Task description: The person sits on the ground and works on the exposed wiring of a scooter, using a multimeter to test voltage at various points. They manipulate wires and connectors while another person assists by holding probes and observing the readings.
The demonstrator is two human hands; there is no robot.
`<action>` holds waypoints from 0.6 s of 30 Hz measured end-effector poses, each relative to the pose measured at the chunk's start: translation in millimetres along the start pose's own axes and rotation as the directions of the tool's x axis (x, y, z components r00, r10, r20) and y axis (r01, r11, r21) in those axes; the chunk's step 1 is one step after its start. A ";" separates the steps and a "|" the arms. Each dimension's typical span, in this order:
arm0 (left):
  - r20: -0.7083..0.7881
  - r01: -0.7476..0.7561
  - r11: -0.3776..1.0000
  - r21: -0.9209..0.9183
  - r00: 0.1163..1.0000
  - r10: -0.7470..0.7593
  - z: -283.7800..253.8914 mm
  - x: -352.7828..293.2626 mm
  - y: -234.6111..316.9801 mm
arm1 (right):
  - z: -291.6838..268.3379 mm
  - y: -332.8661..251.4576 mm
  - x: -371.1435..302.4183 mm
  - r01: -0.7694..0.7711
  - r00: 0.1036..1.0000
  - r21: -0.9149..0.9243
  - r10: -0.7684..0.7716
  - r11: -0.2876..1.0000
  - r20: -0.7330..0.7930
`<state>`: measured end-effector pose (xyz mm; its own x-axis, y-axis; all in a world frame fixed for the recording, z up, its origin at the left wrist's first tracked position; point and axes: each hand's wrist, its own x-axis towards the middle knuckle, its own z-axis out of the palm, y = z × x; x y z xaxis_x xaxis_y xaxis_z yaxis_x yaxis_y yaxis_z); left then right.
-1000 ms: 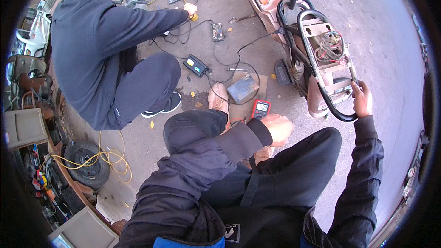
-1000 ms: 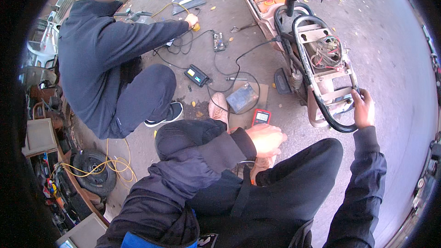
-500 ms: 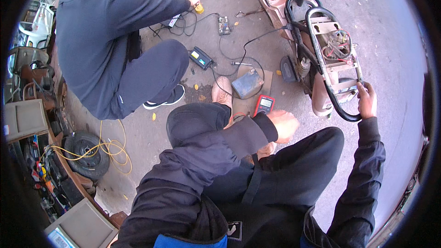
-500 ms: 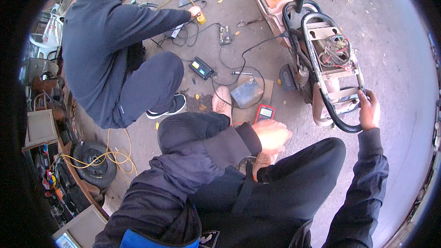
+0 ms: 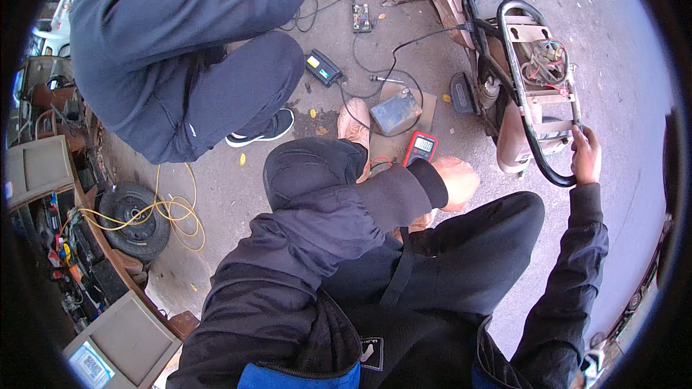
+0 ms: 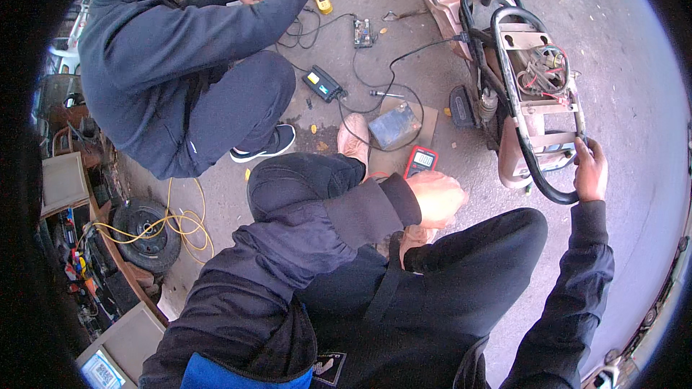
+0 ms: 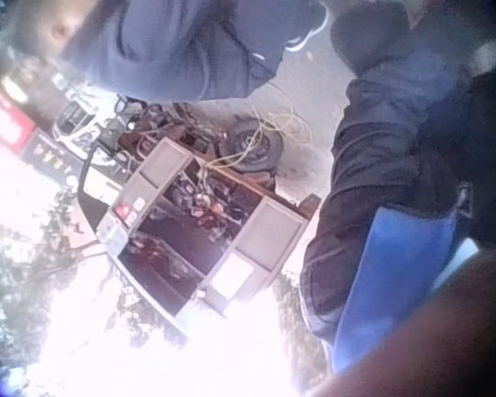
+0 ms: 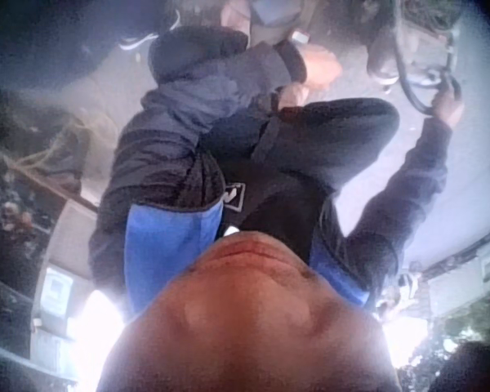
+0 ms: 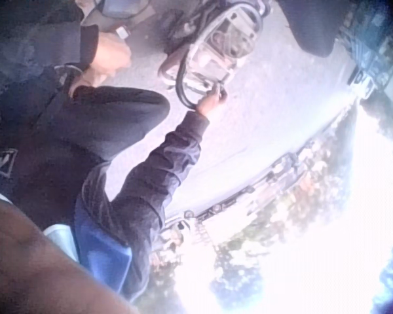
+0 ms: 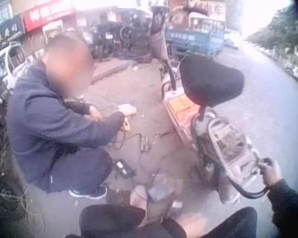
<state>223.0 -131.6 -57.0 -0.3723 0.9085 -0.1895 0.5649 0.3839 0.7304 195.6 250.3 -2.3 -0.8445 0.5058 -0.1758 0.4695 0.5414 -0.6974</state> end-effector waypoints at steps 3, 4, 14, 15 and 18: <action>-0.001 0.007 1.000 -0.003 1.000 -0.007 -0.9 -0.4 0.5 | -0.1 -0.4 -0.6 0.008 1.000 -0.006 -0.008 1.000 -0.009; 0.001 0.009 1.000 -0.001 1.000 -0.009 -1.2 -0.3 0.8 | 0.0 -0.5 -0.6 0.000 1.000 0.005 0.000 1.000 0.002; -0.013 0.004 1.000 -0.002 1.000 -0.004 1.7 0.6 0.3 | -1.7 -2.7 -1.2 0.004 1.000 -0.003 -0.004 1.000 0.025; -0.012 0.006 1.000 -0.004 1.000 -0.006 1.7 0.5 0.1 | -1.8 -3.1 -1.7 0.010 1.000 -0.017 -0.010 1.000 0.015; -0.013 -0.008 1.000 -0.004 1.000 0.008 0.0 -0.4 0.3 | -1.1 -4.0 -2.2 0.015 1.000 -0.016 -0.015 1.000 0.009</action>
<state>223.3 -131.9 -56.7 -0.3774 0.9093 -0.1751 0.5651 0.3760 0.7344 195.8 247.7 1.6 -0.8539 0.4915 -0.1714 0.4605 0.5597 -0.6890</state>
